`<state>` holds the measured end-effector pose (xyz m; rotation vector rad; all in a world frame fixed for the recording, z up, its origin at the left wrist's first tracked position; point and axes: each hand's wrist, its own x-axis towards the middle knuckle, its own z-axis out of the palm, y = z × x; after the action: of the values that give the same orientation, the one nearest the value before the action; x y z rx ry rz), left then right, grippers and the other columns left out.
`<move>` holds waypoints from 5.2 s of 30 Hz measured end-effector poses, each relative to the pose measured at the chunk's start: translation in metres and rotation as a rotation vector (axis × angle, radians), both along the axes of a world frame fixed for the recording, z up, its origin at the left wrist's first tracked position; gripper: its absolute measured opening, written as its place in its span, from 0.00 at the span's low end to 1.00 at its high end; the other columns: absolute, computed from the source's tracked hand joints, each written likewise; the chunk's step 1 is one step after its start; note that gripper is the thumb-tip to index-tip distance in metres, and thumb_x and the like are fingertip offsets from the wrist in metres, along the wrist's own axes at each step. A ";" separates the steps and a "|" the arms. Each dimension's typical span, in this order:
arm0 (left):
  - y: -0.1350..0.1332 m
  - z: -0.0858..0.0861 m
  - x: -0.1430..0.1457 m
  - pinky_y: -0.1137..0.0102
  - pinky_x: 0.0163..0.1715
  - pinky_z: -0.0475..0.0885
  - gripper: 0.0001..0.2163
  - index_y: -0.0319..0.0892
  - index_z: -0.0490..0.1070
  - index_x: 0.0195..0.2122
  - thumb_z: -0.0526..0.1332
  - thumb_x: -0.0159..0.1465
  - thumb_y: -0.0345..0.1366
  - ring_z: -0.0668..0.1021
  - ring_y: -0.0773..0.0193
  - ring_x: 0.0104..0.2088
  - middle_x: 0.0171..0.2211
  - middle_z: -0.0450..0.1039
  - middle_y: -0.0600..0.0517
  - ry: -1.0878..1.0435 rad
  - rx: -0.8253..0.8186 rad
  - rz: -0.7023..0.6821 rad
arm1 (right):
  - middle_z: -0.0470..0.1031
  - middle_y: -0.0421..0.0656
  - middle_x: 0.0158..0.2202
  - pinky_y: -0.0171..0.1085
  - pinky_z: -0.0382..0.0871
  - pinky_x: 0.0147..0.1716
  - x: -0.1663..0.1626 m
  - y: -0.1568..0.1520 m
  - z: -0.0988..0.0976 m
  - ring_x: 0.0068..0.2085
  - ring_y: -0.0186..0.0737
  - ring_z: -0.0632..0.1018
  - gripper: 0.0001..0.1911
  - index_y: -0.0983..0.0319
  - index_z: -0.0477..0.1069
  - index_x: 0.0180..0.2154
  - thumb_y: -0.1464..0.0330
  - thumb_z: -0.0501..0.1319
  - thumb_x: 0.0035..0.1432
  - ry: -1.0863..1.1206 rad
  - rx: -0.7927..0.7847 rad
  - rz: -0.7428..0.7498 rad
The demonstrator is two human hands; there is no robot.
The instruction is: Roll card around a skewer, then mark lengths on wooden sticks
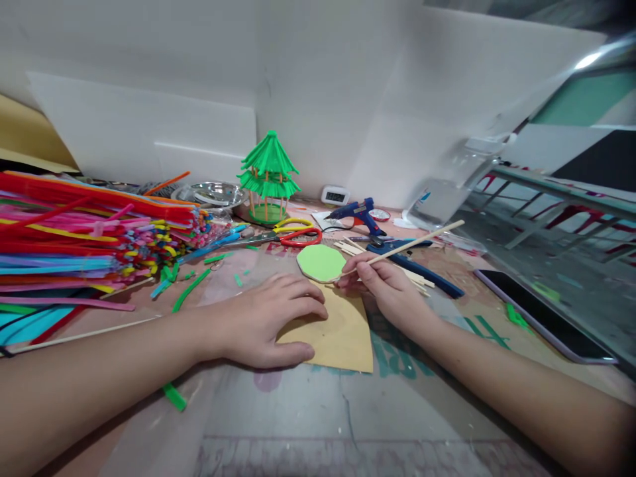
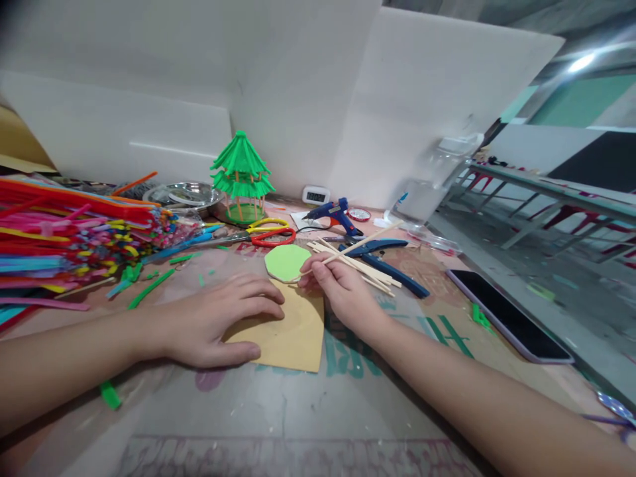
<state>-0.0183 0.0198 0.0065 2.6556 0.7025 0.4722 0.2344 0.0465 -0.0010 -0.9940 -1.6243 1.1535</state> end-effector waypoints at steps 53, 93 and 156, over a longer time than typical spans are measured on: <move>0.011 -0.008 0.003 0.55 0.54 0.69 0.06 0.43 0.73 0.42 0.59 0.67 0.35 0.73 0.54 0.52 0.48 0.72 0.47 -0.065 0.092 0.378 | 0.78 0.44 0.37 0.41 0.78 0.42 0.001 -0.002 0.004 0.38 0.42 0.80 0.20 0.58 0.76 0.37 0.48 0.60 0.65 -0.138 0.204 -0.139; 0.005 -0.014 0.007 0.57 0.52 0.70 0.06 0.41 0.73 0.42 0.59 0.68 0.36 0.74 0.54 0.49 0.46 0.74 0.46 -0.055 0.212 0.411 | 0.70 0.39 0.23 0.33 0.57 0.19 -0.026 0.114 0.052 0.19 0.32 0.65 0.14 0.63 0.76 0.41 0.61 0.56 0.66 -0.713 0.123 -0.227; 0.010 -0.012 0.004 0.54 0.62 0.65 0.18 0.45 0.73 0.58 0.53 0.70 0.36 0.72 0.53 0.59 0.59 0.73 0.46 0.065 0.168 0.168 | 0.72 0.40 0.26 0.34 0.61 0.31 -0.014 0.009 0.013 0.29 0.38 0.72 0.11 0.59 0.66 0.32 0.65 0.51 0.68 -0.688 0.514 0.059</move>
<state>-0.0139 0.0296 -0.0051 2.7914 0.9505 0.5121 0.2201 0.0553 0.0123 -1.0517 -2.3434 0.3733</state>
